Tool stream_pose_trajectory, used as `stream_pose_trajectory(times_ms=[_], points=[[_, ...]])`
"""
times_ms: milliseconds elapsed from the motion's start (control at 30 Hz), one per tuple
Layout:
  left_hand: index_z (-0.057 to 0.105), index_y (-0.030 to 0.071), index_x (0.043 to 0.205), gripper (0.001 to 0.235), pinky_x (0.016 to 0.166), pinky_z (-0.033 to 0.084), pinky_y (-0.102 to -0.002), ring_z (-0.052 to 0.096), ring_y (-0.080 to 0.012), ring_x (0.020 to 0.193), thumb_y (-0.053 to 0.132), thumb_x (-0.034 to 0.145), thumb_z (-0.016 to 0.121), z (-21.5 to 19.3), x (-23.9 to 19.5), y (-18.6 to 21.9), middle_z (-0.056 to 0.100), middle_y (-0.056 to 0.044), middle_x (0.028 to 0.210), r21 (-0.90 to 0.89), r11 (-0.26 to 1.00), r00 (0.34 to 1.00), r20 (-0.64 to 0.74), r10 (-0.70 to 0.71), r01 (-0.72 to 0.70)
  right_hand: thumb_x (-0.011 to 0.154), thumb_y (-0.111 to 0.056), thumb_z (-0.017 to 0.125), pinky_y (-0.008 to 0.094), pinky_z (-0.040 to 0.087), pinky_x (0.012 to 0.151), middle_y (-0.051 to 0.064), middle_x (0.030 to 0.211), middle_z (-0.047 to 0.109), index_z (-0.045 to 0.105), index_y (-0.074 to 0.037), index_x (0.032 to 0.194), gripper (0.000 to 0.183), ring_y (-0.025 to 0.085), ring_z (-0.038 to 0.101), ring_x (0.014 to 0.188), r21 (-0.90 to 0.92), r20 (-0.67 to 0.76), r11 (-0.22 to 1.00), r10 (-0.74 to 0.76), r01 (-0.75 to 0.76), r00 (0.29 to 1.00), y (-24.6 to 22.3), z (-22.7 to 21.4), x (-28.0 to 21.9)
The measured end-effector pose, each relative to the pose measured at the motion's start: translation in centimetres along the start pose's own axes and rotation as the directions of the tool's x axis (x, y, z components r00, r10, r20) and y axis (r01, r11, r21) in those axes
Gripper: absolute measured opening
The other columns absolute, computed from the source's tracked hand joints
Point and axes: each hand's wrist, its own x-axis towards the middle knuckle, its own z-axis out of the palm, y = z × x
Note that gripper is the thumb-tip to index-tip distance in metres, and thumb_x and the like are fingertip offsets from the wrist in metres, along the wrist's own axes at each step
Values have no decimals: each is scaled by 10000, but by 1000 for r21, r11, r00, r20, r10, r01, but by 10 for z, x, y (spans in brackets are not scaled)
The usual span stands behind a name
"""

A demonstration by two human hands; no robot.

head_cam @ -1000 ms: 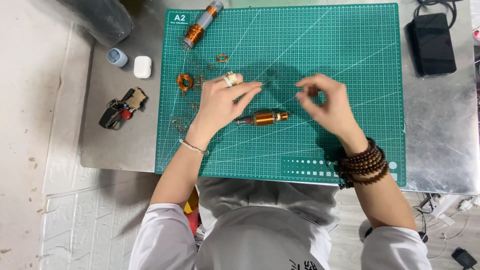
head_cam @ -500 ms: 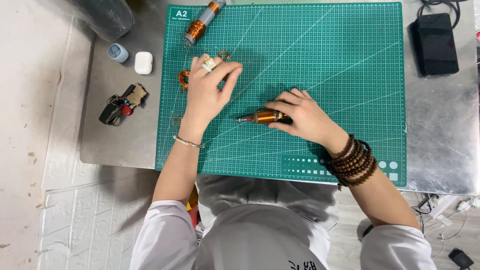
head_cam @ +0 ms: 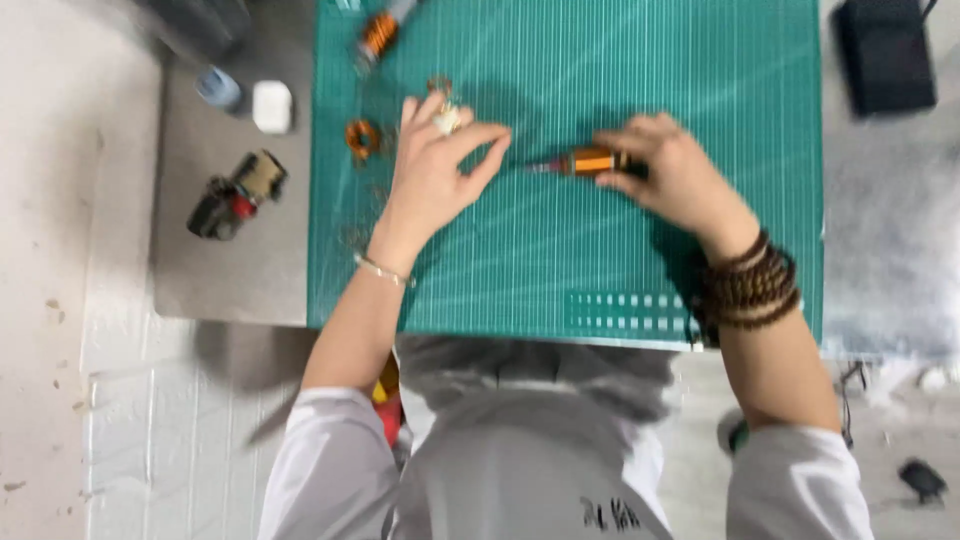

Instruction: Winding thin copper wire around a small cylindrical core on a green cutting mat.

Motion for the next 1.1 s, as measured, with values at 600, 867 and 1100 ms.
stream_pose_trajectory(times_ms=[600, 867, 1100], points=[[744, 120, 938, 123, 711, 283, -330, 386, -186, 755, 198, 939, 649, 25, -9, -4, 506, 21, 702, -26, 999, 985, 171, 26, -22, 884, 17, 705, 373, 516, 768, 175, 1023, 604, 659, 71, 1127, 254, 291, 593, 851, 84, -29, 996, -24, 27, 999, 4, -19, -8], [746, 129, 937, 135, 720, 292, -334, 397, -190, 763, 211, 945, 639, 29, -10, -4, 501, 21, 690, -16, 1000, 979, 205, 16, -12, 876, 52, 702, 386, 521, 800, 203, 1042, 600, 650, 97, 1146, 279, 313, 591, 880, 92, -42, 994, -54, 58, 998, 3, -19, -8], [753, 132, 942, 169, 723, 299, -336, 395, -186, 757, 235, 951, 620, 32, -11, -5, 506, 25, 688, 3, 1000, 970, 243, -8, 8, 884, 53, 702, 392, 525, 809, 207, 1051, 603, 653, 103, 1153, 278, 318, 591, 899, 84, -51, 993, -73, 77, 996, 4, -18, -9]])
